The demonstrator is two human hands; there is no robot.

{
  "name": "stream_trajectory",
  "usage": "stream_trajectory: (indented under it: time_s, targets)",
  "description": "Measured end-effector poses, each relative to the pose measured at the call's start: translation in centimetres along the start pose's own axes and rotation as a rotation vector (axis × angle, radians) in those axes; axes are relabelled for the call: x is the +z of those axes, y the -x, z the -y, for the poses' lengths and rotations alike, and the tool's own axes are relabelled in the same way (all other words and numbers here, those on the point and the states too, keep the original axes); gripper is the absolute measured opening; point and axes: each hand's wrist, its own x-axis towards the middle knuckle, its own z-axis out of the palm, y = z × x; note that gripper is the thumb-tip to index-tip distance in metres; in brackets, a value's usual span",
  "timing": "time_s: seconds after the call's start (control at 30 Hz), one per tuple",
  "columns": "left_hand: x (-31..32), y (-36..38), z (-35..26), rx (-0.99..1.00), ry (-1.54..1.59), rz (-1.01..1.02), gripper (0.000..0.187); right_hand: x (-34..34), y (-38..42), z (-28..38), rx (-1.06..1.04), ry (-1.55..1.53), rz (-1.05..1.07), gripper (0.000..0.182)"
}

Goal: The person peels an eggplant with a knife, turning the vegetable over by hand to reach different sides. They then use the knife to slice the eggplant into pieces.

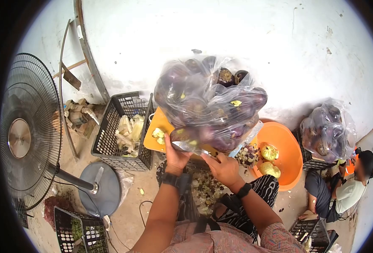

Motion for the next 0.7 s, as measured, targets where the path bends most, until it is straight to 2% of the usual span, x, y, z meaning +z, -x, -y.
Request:
stream_trajectory:
  time_s: [0.1,0.4,0.47,0.57,0.7]
  targets:
    - [-0.4,-0.1,0.0,-0.012,-0.006,0.059,0.074,0.0,-0.1,-0.3,0.000,0.028,0.041,0.045]
    - [-1.2,-0.5,-0.2,-0.015,-0.090,0.057,0.072,2.2,-3.1,0.5,-0.029,-0.053,-0.056,0.038]
    - [-1.1,-0.5,0.0,-0.016,-0.095,0.037,0.070,1.9,-4.0,0.8,0.049,0.015,0.024,0.038]
    - [-0.4,-0.4,0.4,-0.079,-0.090,0.076,0.070,1.6,-5.0,0.6,0.124,0.017,0.013,0.039]
    - [0.3,0.0,0.6,-0.087,-0.067,0.008,0.071,0.2,-2.9,0.1,0.089,-0.058,-0.074,0.037]
